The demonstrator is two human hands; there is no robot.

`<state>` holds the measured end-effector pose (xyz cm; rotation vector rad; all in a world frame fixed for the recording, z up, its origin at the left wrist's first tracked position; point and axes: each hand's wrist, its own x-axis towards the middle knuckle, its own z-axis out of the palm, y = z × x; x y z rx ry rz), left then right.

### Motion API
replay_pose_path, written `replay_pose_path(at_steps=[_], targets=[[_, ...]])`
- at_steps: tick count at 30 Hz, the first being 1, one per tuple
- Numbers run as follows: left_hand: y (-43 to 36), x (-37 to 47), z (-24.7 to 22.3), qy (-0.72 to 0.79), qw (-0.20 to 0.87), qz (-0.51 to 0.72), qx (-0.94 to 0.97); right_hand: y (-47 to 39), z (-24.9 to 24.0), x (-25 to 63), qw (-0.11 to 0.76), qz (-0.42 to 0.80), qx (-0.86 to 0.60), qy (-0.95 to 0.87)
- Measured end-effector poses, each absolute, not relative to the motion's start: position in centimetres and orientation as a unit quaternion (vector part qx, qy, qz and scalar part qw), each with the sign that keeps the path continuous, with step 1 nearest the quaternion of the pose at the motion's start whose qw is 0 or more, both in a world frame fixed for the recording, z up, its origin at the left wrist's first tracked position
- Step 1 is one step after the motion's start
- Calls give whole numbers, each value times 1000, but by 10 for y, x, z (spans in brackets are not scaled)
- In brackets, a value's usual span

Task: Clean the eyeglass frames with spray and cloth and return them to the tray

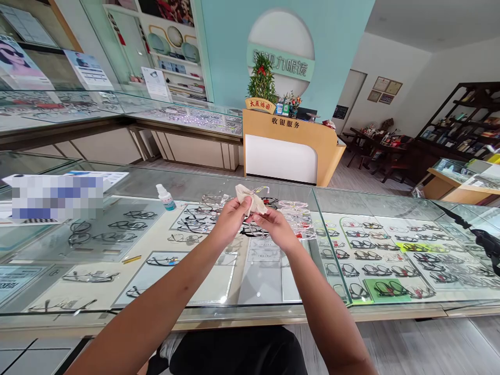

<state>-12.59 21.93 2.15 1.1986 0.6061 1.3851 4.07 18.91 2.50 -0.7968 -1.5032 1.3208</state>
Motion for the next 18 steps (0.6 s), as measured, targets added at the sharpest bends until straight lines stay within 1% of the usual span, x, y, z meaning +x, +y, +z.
replay_pose_path(at_steps=[8,15,18], targets=[[226,-129,22,204,628,588,468,197,19,47,507,538,-335,-584],[222,-130,24,228,623,564,491,196,18,48,528,551,-317,-562],[220,-130,23,246,609,559,506,194,18,46,513,555,-328,-566]])
